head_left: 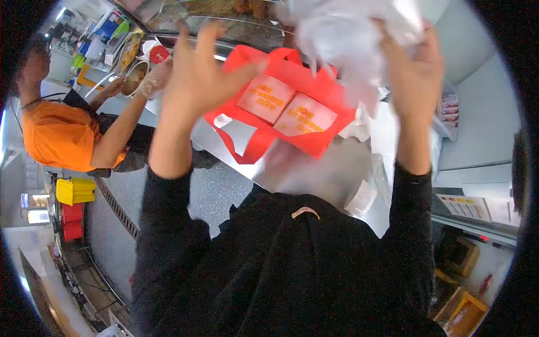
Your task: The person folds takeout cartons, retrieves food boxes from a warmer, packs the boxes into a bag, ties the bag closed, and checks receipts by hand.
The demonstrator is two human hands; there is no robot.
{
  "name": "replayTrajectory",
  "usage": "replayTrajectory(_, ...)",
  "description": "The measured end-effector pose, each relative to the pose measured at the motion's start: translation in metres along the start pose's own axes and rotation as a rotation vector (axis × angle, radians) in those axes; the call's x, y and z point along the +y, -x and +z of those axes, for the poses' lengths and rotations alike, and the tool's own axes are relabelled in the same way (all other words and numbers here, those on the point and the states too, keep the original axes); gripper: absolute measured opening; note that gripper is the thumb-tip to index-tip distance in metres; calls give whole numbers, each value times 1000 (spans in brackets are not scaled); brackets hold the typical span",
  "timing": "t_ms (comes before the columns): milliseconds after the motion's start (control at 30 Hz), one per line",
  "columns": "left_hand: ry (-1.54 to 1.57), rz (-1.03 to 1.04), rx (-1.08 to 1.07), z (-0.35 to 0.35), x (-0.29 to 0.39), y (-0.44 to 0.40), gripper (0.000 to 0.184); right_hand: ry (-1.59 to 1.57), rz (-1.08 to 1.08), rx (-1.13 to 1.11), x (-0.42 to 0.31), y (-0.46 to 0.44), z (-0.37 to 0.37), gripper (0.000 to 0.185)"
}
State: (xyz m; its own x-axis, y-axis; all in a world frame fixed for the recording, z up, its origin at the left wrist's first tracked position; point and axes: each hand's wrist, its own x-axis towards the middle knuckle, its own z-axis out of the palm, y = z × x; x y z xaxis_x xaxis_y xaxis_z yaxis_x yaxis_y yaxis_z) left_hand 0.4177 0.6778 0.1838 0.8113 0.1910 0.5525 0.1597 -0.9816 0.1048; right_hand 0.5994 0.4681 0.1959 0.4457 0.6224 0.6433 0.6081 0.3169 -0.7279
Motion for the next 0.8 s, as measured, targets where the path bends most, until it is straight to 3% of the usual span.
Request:
replayTrajectory(33, -68, -158, -10, 21, -21, 35, 79, 112, -4, 425, 1, 11, 47, 36)
replayTrajectory(100, 477, -449, -207, 45, -29, 85, 71, 252, -201, 232, 16, 24, 96, 36)
replayTrajectory(167, 732, -751, -331, 43, -22, 94, 64, 125, -4, -111, 42, 40, 136, 37)
replayTrajectory(233, 966, -690, -258, 46, -18, 99, 55, 133, 276, -462, 58, 65, 164, 37)
replayTrajectory(300, 1097, -667, -213, 40, -14, 102, 51, 109, 726, -1018, 57, 66, 167, 41)
replayTrajectory(367, 950, -670, -261, 41, -12, 100, 46, 115, 842, -1060, 72, 80, 179, 38)
replayTrajectory(467, 901, -469, -144, 54, -10, 102, 47, 0, 972, -1004, 123, 114, 195, 37)
replayTrajectory(533, 1013, -462, -134, 56, -10, 105, 47, -24, 1008, -999, 129, 113, 200, 37)
replayTrajectory(667, 1074, -440, -183, 46, -13, 107, 47, 56, 996, -1006, 126, 109, 200, 36)
replayTrajectory(800, 1108, -402, -312, 44, -12, 114, 48, 437, 833, -1085, 109, 106, 195, 35)
